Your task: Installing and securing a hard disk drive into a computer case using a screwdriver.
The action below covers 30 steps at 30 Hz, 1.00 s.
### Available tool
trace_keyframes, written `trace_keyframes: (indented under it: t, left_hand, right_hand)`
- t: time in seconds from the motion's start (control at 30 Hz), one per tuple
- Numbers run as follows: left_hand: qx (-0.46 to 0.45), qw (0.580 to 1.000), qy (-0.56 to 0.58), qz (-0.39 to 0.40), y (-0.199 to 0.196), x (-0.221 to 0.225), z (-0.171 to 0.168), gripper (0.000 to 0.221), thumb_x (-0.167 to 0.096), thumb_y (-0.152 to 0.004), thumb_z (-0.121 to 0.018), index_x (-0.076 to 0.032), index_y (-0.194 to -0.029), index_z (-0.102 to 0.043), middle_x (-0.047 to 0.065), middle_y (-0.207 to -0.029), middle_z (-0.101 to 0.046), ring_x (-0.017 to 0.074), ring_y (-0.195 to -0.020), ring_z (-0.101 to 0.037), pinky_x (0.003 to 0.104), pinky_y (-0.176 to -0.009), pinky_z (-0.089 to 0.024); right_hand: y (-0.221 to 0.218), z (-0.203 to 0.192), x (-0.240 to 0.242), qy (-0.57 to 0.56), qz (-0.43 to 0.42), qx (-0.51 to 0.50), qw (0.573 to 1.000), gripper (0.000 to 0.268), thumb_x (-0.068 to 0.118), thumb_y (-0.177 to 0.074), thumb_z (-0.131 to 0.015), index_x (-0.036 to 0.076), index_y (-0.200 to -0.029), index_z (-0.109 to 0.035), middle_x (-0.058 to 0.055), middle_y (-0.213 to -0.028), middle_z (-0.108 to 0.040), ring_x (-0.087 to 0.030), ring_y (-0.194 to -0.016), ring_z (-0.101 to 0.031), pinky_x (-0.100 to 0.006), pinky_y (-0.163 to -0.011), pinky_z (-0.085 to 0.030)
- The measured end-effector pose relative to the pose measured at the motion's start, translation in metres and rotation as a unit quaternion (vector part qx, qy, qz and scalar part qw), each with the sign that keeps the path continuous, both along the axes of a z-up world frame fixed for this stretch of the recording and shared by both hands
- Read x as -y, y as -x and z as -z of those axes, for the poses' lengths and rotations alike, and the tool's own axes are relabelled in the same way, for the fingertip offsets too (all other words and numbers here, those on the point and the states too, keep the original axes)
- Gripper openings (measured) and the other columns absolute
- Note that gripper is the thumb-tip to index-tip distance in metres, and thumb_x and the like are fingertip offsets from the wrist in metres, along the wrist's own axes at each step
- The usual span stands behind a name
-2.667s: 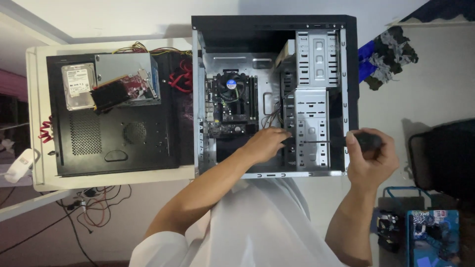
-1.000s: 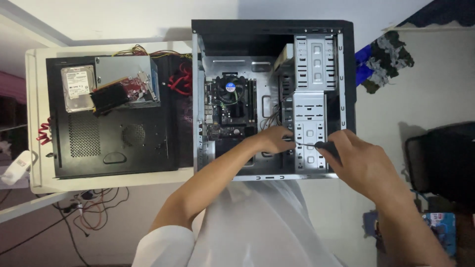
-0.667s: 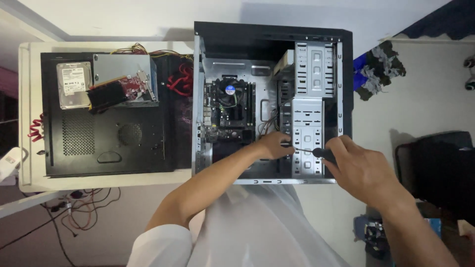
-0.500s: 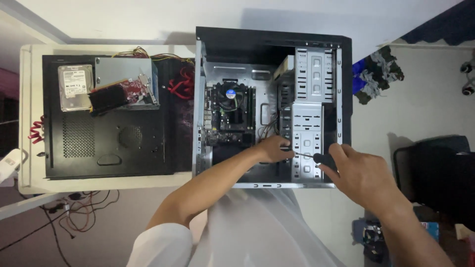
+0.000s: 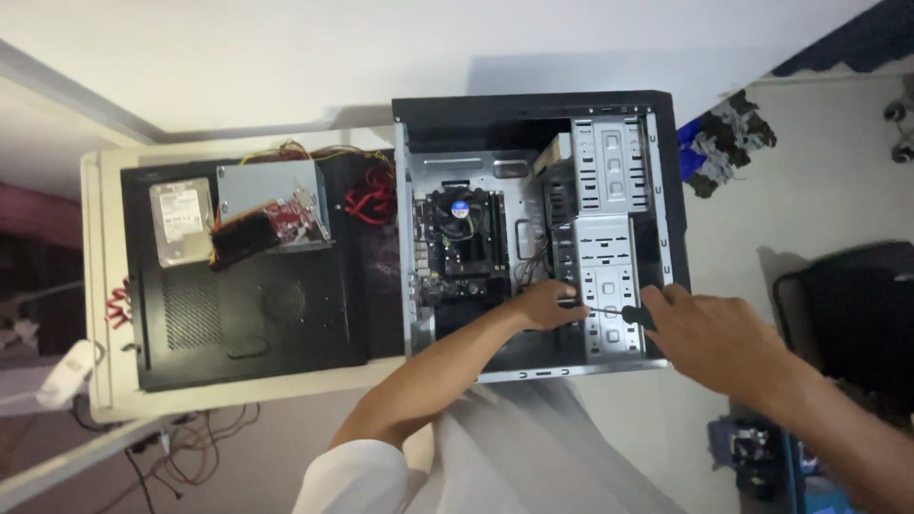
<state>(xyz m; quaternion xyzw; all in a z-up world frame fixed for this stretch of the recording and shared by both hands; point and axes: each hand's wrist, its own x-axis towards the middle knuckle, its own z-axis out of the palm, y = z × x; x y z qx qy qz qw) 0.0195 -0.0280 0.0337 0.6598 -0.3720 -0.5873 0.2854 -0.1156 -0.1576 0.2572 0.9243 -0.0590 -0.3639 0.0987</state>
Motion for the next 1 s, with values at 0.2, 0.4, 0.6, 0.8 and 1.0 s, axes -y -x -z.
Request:
trace_keyframes:
  t: [0.2,0.4,0.6,0.8,1.0]
  left_hand:
    - [-0.012,1.0,0.014,-0.006,0.003,0.004,0.014,0.098,-0.068,-0.079,-0.055,-0.002,-0.15,-0.047,0.017,-0.158,-0.044,0.0344,-0.144,-0.043,0.047,-0.118,-0.036]
    - [-0.101,0.984,0.129,-0.063,0.0,-0.005,-0.005,0.035,-0.039,-0.092,-0.062,-0.009,-0.099,-0.077,0.008,-0.111,-0.078,0.0228,-0.103,-0.07,0.039,-0.09,-0.049]
    - [-0.1,0.987,0.11,-0.056,0.0,-0.006,-0.011,0.035,-0.036,-0.094,-0.062,-0.006,-0.105,-0.077,0.009,-0.112,-0.078,0.0239,-0.103,-0.071,0.037,-0.087,-0.048]
    - [-0.109,0.983,0.143,-0.046,-0.006,-0.01,-0.017,0.037,-0.038,-0.094,-0.063,-0.005,-0.103,-0.076,0.008,-0.103,-0.077,0.0239,-0.093,-0.069,0.038,-0.08,-0.046]
    - [-0.085,0.991,0.093,-0.038,-0.002,-0.005,0.006,0.083,-0.052,-0.087,-0.061,0.007,-0.145,-0.05,0.024,-0.145,-0.057,0.0359,-0.128,-0.058,0.044,-0.102,-0.046]
  right_hand:
    - [0.008,0.028,0.01,0.003,-0.041,0.05,0.998,0.036,0.043,-0.098,-0.054,0.02,-0.124,-0.047,0.001,-0.102,-0.07,-0.021,-0.078,-0.077,-0.04,-0.06,-0.065]
    - [0.004,0.025,0.002,0.031,-0.101,-0.007,0.994,0.018,0.021,-0.093,-0.069,0.018,-0.109,-0.063,-0.002,-0.1,-0.066,-0.018,-0.082,-0.073,-0.036,-0.059,-0.064]
    - [-0.005,0.004,-0.015,-0.024,0.082,-0.014,0.996,0.031,0.034,-0.097,-0.062,0.016,-0.118,-0.049,-0.004,-0.104,-0.071,-0.019,-0.078,-0.079,-0.034,-0.063,-0.066]
    - [-0.01,0.011,-0.019,0.028,0.105,-0.025,0.994,0.042,0.038,-0.093,-0.07,0.02,-0.126,-0.05,-0.003,-0.112,-0.07,-0.019,-0.089,-0.078,-0.031,-0.069,-0.067]
    - [-0.013,0.01,-0.019,0.041,0.16,0.01,0.986,0.036,0.051,-0.101,-0.048,0.021,-0.12,-0.051,-0.003,-0.107,-0.07,-0.026,-0.082,-0.077,-0.039,-0.066,-0.064]
